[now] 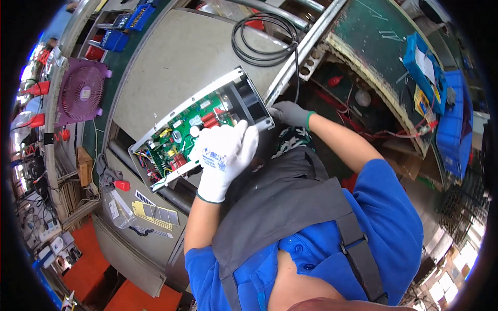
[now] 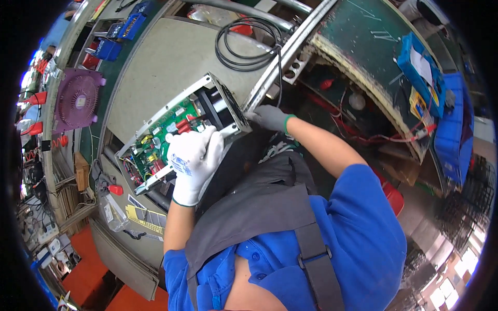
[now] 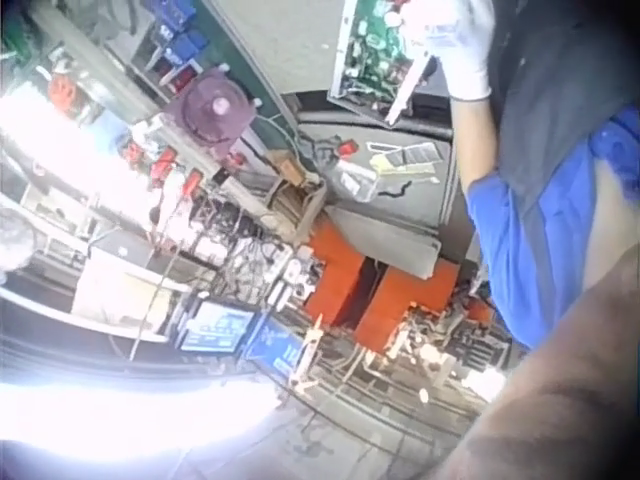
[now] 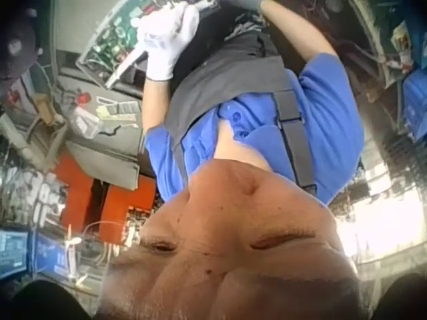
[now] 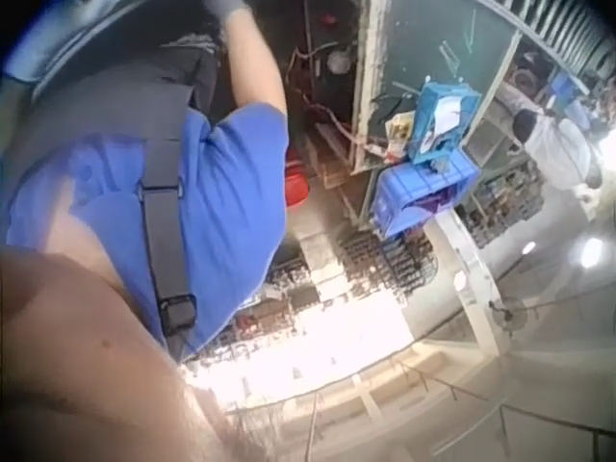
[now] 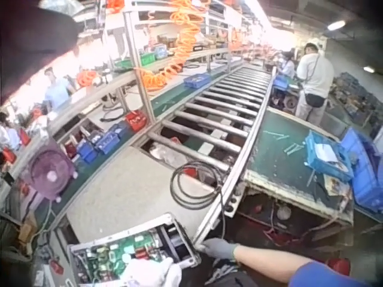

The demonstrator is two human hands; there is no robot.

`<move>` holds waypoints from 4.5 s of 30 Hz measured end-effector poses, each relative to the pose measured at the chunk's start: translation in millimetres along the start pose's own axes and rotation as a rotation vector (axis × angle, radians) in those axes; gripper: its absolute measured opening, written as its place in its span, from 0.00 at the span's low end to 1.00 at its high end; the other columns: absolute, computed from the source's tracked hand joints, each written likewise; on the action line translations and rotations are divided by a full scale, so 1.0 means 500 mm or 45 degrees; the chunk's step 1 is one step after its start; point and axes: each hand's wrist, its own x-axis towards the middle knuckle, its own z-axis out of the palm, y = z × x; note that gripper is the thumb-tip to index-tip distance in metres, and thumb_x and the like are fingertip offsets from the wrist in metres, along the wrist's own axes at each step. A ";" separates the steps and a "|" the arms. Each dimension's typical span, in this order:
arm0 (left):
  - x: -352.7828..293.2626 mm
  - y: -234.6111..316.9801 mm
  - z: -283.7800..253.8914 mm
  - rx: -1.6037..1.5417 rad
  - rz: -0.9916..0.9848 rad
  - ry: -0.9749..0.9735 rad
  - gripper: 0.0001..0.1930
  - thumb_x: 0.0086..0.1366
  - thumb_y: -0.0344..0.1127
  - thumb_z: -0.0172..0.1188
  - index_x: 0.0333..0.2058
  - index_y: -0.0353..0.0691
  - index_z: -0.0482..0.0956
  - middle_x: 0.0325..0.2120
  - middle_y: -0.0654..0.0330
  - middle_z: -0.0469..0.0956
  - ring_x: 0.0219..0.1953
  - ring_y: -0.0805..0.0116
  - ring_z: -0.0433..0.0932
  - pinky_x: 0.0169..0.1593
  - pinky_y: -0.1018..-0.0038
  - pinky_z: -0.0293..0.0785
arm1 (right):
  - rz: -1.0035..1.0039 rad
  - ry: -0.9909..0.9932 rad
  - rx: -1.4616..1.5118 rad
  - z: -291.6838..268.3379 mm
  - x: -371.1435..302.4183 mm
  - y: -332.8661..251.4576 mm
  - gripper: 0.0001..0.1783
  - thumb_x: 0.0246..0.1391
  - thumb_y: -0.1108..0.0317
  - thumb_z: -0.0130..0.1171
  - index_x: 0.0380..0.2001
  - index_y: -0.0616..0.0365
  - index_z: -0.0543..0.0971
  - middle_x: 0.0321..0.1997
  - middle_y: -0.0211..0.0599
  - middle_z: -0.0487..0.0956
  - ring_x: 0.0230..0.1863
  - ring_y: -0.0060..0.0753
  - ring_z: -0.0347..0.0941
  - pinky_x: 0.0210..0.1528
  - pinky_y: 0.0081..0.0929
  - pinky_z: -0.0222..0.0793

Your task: Apply adhesive or sealant to the internal components of a solar inverter and then move the completed unit to a storage stack.

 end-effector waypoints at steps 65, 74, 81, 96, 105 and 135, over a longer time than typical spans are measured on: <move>-0.474 0.095 -0.121 0.357 -0.003 0.220 0.29 0.55 0.66 0.68 0.34 0.43 0.81 0.24 0.64 0.74 0.28 0.62 0.75 0.45 0.55 0.70 | -0.272 -0.419 -0.822 0.218 -0.008 -0.068 0.13 0.49 0.51 0.60 0.31 0.44 0.86 0.33 0.35 0.85 0.36 0.38 0.81 0.52 0.41 0.64; -0.420 0.014 -0.133 0.165 -0.399 0.233 0.25 0.53 0.62 0.68 0.36 0.46 0.83 0.26 0.64 0.76 0.33 0.61 0.74 0.62 0.49 0.60 | -0.382 -0.279 -1.240 0.291 -0.094 -0.076 0.09 0.49 0.59 0.62 0.32 0.48 0.85 0.22 0.33 0.80 0.21 0.34 0.75 0.30 0.40 0.69; -0.592 0.038 -0.101 0.365 -0.202 0.223 0.36 0.54 0.74 0.63 0.39 0.43 0.83 0.30 0.62 0.77 0.37 0.57 0.77 0.47 0.58 0.75 | -0.278 -0.563 -0.838 0.256 -0.008 -0.079 0.05 0.51 0.69 0.62 0.32 0.52 0.84 0.18 0.29 0.74 0.16 0.27 0.67 0.23 0.32 0.65; -0.539 0.005 -0.119 0.278 -0.352 0.252 0.29 0.54 0.70 0.65 0.36 0.48 0.83 0.22 0.70 0.71 0.30 0.67 0.73 0.50 0.54 0.67 | -0.448 -0.495 -1.002 0.256 -0.012 -0.100 0.06 0.50 0.69 0.62 0.34 0.52 0.83 0.21 0.29 0.75 0.20 0.28 0.69 0.29 0.34 0.66; -0.576 0.015 -0.123 0.494 -0.210 0.341 0.21 0.63 0.68 0.55 0.29 0.60 0.82 0.24 0.76 0.75 0.31 0.74 0.77 0.62 0.56 0.48 | -0.496 -0.514 -0.990 0.261 0.014 -0.109 0.07 0.50 0.69 0.61 0.35 0.51 0.83 0.22 0.29 0.76 0.22 0.29 0.70 0.32 0.35 0.67; -0.495 -0.020 -0.150 0.447 -0.486 0.075 0.33 0.59 0.81 0.46 0.34 0.60 0.82 0.24 0.73 0.73 0.39 0.70 0.74 0.62 0.47 0.43 | -0.293 -0.127 -0.413 0.351 0.042 0.056 0.09 0.49 0.61 0.60 0.32 0.50 0.84 0.31 0.36 0.81 0.36 0.42 0.77 0.54 0.38 0.67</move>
